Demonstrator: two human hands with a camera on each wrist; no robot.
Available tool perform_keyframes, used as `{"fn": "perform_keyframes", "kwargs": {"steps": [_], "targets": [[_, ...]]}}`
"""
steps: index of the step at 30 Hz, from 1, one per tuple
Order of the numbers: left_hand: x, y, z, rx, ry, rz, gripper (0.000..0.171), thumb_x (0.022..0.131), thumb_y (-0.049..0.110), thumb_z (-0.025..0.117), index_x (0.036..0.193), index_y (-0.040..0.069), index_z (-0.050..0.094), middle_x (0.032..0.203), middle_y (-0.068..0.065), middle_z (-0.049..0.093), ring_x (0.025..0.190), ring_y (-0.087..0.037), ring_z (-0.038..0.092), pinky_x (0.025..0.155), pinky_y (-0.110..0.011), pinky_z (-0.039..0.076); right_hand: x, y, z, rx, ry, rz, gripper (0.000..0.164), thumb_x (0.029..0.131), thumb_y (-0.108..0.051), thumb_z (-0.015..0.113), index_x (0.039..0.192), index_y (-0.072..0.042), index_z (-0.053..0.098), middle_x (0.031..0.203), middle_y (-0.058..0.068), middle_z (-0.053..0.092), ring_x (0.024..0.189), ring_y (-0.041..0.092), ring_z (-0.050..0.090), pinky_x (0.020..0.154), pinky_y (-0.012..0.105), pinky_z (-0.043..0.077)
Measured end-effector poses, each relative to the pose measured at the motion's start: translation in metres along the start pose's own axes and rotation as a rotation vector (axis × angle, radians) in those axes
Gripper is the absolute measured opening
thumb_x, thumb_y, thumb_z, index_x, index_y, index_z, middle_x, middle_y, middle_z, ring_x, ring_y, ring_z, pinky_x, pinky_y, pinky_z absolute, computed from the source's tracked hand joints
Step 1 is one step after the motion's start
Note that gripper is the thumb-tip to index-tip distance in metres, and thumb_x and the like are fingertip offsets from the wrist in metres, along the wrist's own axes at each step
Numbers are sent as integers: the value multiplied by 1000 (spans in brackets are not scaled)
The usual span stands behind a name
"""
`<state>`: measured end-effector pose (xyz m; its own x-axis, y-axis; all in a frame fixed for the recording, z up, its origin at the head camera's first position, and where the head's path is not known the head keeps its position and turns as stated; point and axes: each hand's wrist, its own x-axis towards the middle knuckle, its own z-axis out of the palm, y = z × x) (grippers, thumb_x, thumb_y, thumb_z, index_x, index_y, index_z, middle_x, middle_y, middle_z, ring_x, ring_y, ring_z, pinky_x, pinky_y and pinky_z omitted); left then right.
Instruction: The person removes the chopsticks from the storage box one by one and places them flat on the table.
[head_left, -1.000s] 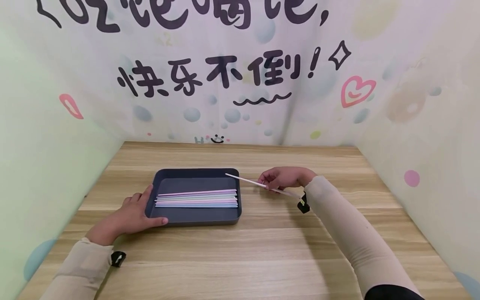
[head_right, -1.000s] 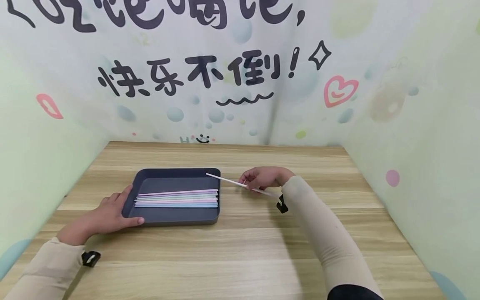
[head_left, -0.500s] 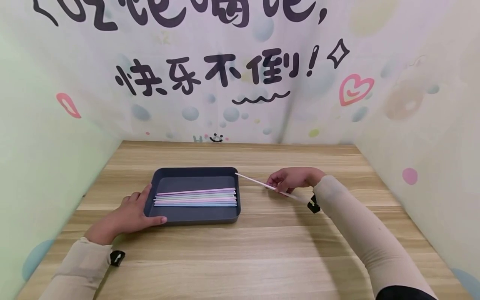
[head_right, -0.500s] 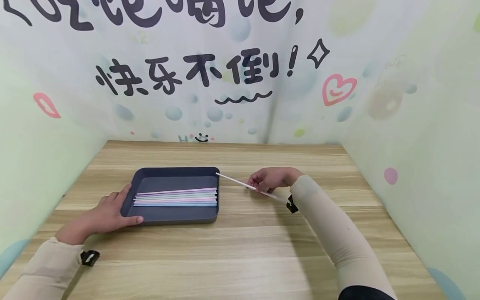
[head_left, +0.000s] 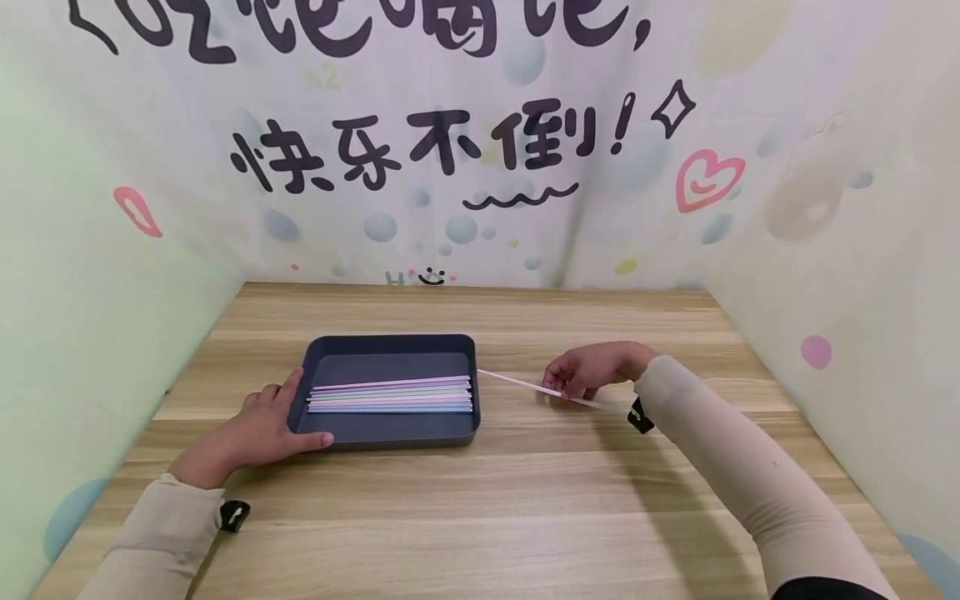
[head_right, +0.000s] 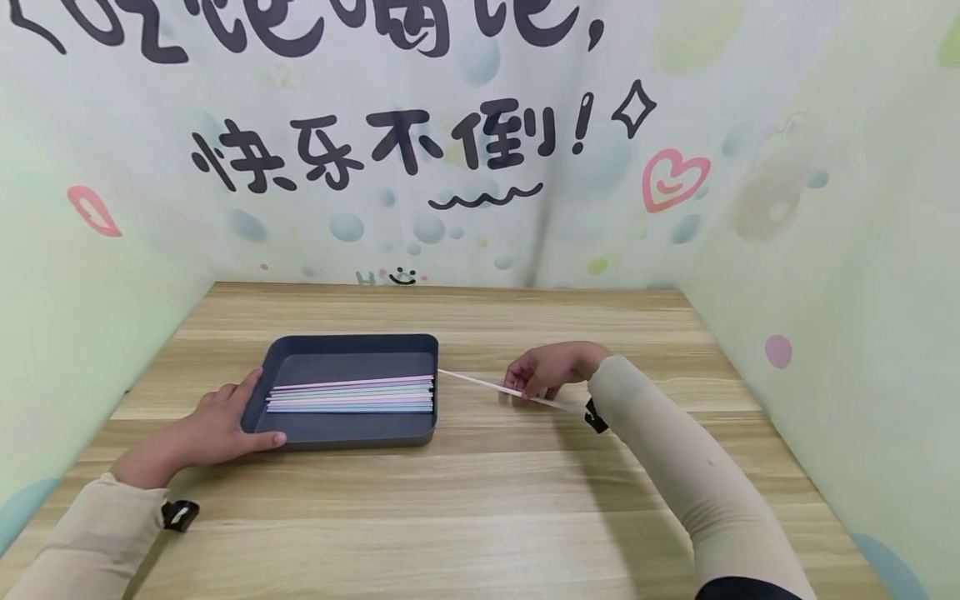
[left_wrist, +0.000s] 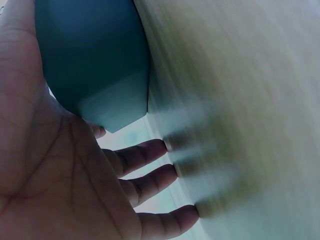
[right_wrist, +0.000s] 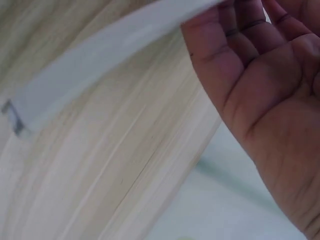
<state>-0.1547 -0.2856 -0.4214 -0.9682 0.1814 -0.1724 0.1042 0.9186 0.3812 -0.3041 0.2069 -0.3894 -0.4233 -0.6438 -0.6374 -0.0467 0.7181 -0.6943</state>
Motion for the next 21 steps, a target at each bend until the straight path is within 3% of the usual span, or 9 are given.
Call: {"fn": "perform_keyframes", "kwargs": {"steps": [10,21], "targets": [[-1,0,0,-1,9,8,124,79,66,71,153,-11,6,136,-48,29,122,-66,29,92,-70,36,-2,-1,9,-23,-34,0,16,93,7,59,108,3,59,88,4,60,76,13,53,66,28,44],[-1,0,1,-1,12,4,125,79,66,71,153,-11,6,136,-48,29,122,-66,29,92,-70,36,1,-2,18,-71,-95,-11,16,91,8,59,106,3,61,81,-1,54,72,14,49,64,27,41]]}}
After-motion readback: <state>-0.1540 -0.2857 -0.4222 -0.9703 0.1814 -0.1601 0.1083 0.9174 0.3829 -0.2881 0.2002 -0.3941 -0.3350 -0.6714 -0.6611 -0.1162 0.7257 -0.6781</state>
